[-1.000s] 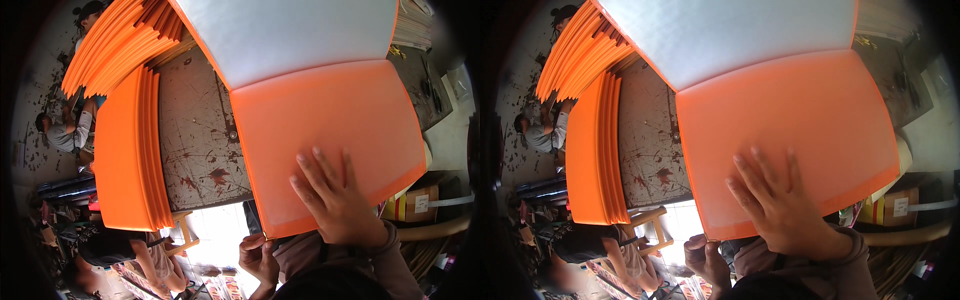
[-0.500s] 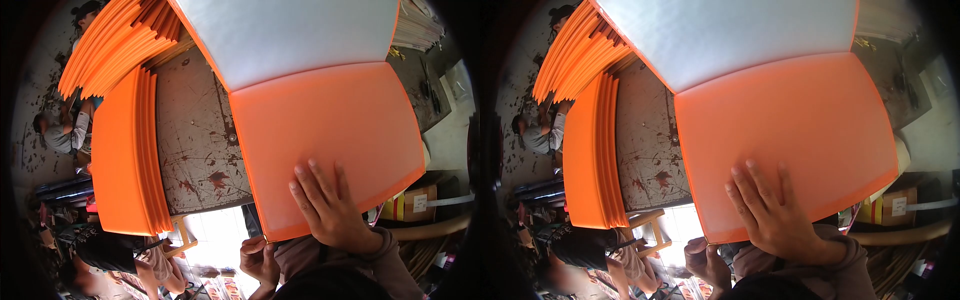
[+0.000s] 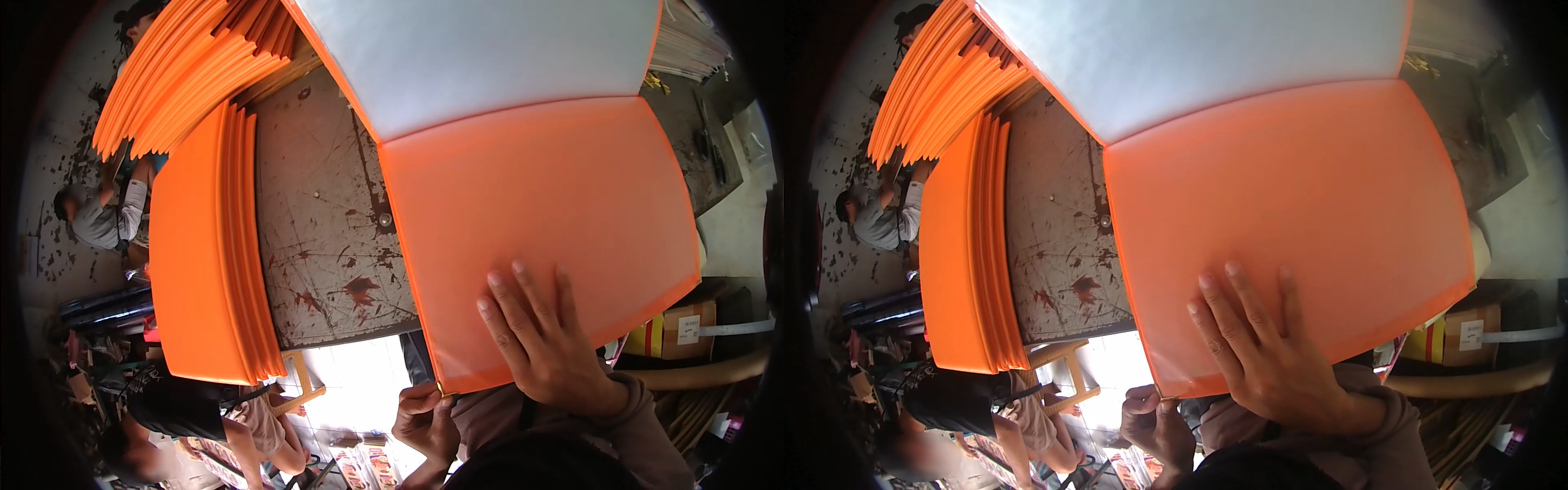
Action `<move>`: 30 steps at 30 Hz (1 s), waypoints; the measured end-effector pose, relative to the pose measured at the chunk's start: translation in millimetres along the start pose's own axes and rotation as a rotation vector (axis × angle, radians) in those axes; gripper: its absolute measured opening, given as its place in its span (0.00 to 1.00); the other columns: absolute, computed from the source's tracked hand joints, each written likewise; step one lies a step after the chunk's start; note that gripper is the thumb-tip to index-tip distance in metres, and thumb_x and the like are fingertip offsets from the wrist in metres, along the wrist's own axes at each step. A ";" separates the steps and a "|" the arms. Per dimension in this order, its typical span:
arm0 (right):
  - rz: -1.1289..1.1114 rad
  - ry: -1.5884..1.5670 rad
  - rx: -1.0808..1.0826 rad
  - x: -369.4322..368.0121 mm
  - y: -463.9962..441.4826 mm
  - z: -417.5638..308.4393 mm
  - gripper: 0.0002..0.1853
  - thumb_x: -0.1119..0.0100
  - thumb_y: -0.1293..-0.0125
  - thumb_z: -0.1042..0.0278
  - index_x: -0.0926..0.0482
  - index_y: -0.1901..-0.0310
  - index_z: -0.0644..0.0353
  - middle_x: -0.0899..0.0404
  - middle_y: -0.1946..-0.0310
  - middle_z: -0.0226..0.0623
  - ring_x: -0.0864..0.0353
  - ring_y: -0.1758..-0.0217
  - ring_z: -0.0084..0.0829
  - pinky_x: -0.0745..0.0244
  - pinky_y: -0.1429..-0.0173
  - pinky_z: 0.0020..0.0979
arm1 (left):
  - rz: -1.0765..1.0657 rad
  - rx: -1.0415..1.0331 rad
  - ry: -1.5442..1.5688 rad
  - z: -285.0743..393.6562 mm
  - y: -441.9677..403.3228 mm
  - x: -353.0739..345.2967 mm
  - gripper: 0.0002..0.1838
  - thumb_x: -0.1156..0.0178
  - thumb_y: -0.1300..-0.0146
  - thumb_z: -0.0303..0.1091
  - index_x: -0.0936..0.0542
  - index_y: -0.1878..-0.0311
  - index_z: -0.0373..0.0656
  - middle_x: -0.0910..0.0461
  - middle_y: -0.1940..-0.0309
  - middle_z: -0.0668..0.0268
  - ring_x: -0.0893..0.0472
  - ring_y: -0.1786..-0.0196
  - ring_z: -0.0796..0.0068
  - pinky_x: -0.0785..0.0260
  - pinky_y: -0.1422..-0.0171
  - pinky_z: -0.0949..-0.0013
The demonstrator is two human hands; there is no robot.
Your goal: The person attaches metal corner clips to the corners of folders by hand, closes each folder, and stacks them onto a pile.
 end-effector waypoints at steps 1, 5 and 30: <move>0.001 -0.001 0.002 -0.2 -0.1 0.0 0.23 0.54 0.45 0.70 0.31 0.48 0.72 0.38 0.42 0.56 0.43 0.36 0.57 0.50 0.41 0.67 | -0.033 -0.019 -0.024 0.3 -2.2 1.0 0.08 0.37 0.52 0.18 0.28 0.75 0.35 0.23 0.71 0.57 0.24 0.68 0.77 0.30 0.59 0.75; 0.003 0.055 0.003 -0.5 0.5 -0.4 0.23 0.55 0.44 0.67 0.31 0.47 0.70 0.38 0.41 0.54 0.42 0.36 0.54 0.48 0.41 0.66 | -0.042 0.034 0.074 -9.1 -3.4 2.4 0.08 0.36 0.52 0.19 0.28 0.75 0.36 0.23 0.71 0.58 0.25 0.69 0.78 0.31 0.60 0.76; 0.137 0.130 -0.007 -2.5 0.9 1.6 0.22 0.53 0.44 0.66 0.28 0.50 0.69 0.31 0.46 0.51 0.34 0.39 0.47 0.39 0.43 0.60 | -0.031 -0.237 -0.155 -7.1 -3.3 -6.0 0.14 0.35 0.47 0.34 0.30 0.67 0.39 0.26 0.67 0.60 0.25 0.63 0.74 0.31 0.56 0.71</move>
Point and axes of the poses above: each hand's wrist, its own y-axis away from the middle knuckle, its own x-axis out of the back of the hand, z = x × y, the point moved 5 cm from there along -y, towards the middle knuckle
